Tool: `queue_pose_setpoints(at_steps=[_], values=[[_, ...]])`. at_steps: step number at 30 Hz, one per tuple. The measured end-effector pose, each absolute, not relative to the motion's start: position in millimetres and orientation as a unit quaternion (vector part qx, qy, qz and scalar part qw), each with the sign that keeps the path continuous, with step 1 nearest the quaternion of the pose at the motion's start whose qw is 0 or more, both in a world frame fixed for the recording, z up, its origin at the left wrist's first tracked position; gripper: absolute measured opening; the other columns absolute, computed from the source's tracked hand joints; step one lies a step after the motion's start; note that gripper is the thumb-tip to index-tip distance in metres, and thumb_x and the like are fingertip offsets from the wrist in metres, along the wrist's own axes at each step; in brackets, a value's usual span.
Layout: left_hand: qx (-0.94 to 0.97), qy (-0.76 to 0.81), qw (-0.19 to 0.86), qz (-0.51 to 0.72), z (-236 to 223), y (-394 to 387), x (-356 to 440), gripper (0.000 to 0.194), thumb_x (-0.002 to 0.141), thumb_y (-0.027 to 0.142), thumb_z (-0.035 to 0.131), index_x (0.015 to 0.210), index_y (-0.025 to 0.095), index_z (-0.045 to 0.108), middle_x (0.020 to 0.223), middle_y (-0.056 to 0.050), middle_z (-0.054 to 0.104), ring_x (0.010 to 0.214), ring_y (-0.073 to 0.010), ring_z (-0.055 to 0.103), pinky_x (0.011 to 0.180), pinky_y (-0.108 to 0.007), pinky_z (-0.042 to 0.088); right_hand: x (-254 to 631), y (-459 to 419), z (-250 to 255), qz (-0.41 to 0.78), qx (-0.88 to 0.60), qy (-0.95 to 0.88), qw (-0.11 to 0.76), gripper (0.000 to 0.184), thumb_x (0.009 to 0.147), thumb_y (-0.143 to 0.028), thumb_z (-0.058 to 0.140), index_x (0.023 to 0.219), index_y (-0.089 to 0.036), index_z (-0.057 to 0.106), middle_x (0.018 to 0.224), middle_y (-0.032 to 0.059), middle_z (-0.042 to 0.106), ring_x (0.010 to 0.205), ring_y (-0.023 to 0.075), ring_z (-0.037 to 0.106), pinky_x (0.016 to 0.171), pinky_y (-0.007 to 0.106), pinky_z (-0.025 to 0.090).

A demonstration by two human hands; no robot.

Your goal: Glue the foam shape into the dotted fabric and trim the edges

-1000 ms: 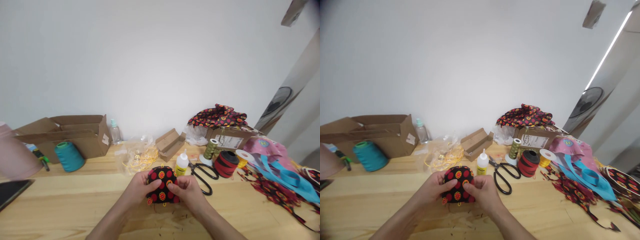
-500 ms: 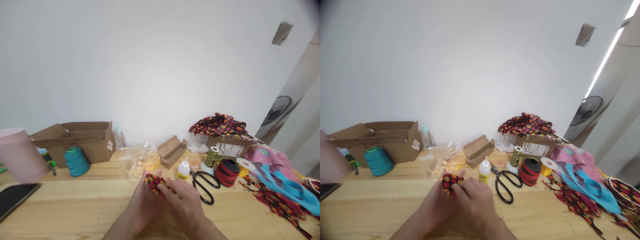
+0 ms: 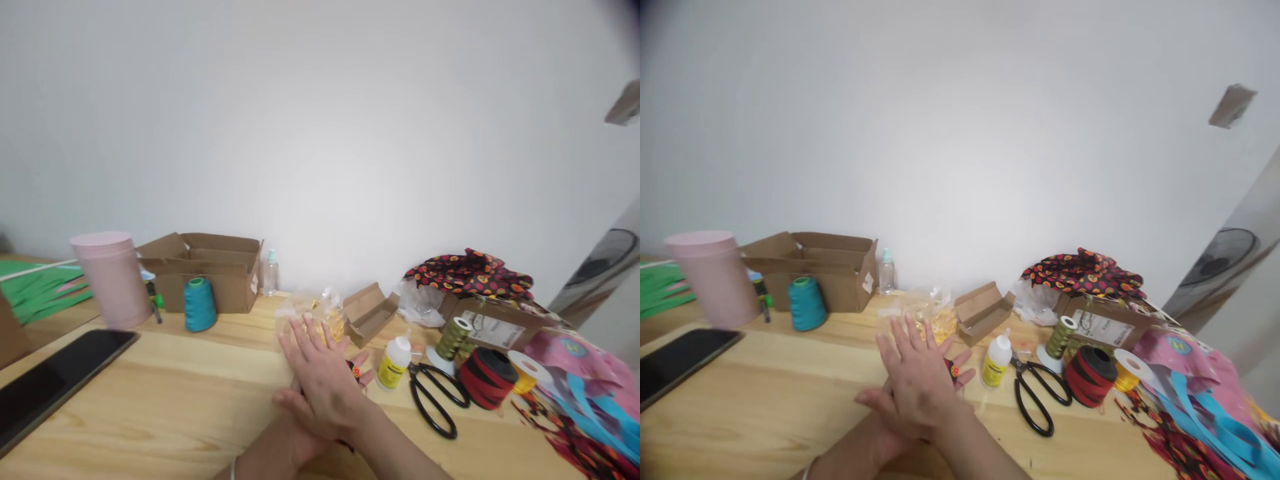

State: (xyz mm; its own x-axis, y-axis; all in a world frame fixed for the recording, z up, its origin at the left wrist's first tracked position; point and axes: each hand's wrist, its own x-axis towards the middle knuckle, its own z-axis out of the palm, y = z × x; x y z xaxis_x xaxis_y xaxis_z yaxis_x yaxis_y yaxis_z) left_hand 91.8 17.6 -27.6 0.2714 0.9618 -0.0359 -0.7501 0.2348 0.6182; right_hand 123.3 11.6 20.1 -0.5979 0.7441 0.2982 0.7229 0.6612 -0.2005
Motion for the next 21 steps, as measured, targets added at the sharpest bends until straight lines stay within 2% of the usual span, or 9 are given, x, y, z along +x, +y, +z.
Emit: queue_pose_setpoints(at_steps=[3, 6, 8, 12, 15, 17, 19, 21], values=[[0.236, 0.195, 0.743, 0.595, -26.6, 20.9, 93.5, 0.099, 0.024, 0.089, 0.03, 0.105, 0.041, 0.056, 0.126, 0.003, 0.046, 0.119, -0.0349, 0.03, 0.084, -0.045, 0.033, 119.7, 16.0, 12.4, 0.021, -0.406, -0.897, 0.172, 0.065, 0.081, -0.054, 0.036, 0.133, -0.017, 0.024, 0.144, 0.0149, 0.014, 0.13, 0.0305, 0.002, 0.101, 0.055, 0.007], [0.234, 0.187, 0.715, 0.631, -27.1, 21.4, 93.2, 0.108, 0.019, 0.091, 0.019, 0.108, 0.04, 0.054, 0.127, 0.002, 0.045, 0.119, -0.0353, 0.029, 0.085, -0.047, 0.032, 122.0, 11.2, 22.4, 0.018, -0.399, -0.902, 0.161, 0.064, 0.081, -0.055, 0.035, 0.133, -0.018, 0.026, 0.144, 0.0128, 0.015, 0.131, 0.0288, 0.002, 0.102, 0.053, 0.006], [0.233, 0.169, 0.731, 0.619, -31.4, 20.8, 90.8, 0.104, 0.024, 0.091, 0.022, 0.111, 0.041, 0.051, 0.128, 0.002, 0.045, 0.121, -0.0341, 0.028, 0.087, -0.046, 0.031, 121.9, 6.8, 28.5, 0.013, -0.409, -0.897, 0.165, 0.063, 0.081, -0.055, 0.036, 0.132, -0.02, 0.026, 0.144, 0.0106, 0.016, 0.131, 0.0282, 0.002, 0.102, 0.053, 0.007], [0.238, 0.117, 0.818, 0.51, -42.8, 20.6, 80.5, 0.08, 0.044, 0.081, 0.039, 0.115, 0.043, 0.047, 0.127, 0.005, 0.045, 0.123, -0.0303, 0.028, 0.092, -0.042, 0.029, 119.4, 4.3, 25.5, 0.013, -0.422, -0.89, 0.176, 0.062, 0.079, -0.055, 0.04, 0.132, -0.024, 0.027, 0.144, 0.0087, 0.016, 0.13, 0.0301, 0.002, 0.1, 0.056, 0.006], [0.215, 0.067, 0.852, 0.473, -42.6, 21.3, 73.5, 0.07, 0.055, 0.074, 0.042, 0.116, 0.04, 0.047, 0.124, 0.003, 0.05, 0.122, -0.0283, 0.032, 0.093, -0.041, 0.03, 127.1, 10.7, 16.7, 0.098, -0.413, -0.879, 0.219, 0.061, 0.08, -0.053, 0.04, 0.133, -0.024, 0.026, 0.145, 0.0077, 0.013, 0.13, 0.0285, -0.001, 0.102, 0.054, 0.002], [0.193, 0.051, 0.887, 0.417, -37.8, 22.2, 68.5, 0.062, 0.065, 0.068, 0.04, 0.115, 0.033, 0.051, 0.118, -0.003, 0.056, 0.118, -0.0284, 0.038, 0.092, -0.043, 0.031, 140.5, 17.3, 16.4, 0.201, -0.406, -0.844, 0.287, 0.056, 0.086, -0.05, 0.028, 0.135, -0.024, 0.021, 0.145, 0.0068, 0.011, 0.131, 0.0251, 0.001, 0.103, 0.05, 0.007], [0.174, 0.041, 0.918, 0.353, -31.8, 23.2, 62.6, 0.056, 0.073, 0.061, 0.035, 0.112, 0.026, 0.055, 0.109, -0.008, 0.062, 0.112, -0.029, 0.045, 0.092, -0.048, 0.031, 157.6, 22.4, 24.5, 0.252, -0.416, -0.802, 0.346, 0.05, 0.09, -0.042, 0.0, 0.137, -0.025, 0.007, 0.146, 0.005, 0.006, 0.131, 0.0203, 0.004, 0.102, 0.047, 0.016], [0.165, 0.021, 0.931, 0.324, -26.9, 24.0, 58.0, 0.055, 0.076, 0.058, 0.032, 0.109, 0.022, 0.058, 0.102, -0.01, 0.065, 0.107, -0.0298, 0.049, 0.091, -0.054, 0.03, 171.5, 23.2, 38.2, 0.254, -0.415, -0.776, 0.401, 0.057, 0.082, -0.03, -0.027, 0.136, -0.025, -0.008, 0.146, 0.0011, -0.002, 0.131, 0.0138, 0.003, 0.103, 0.042, 0.02]])
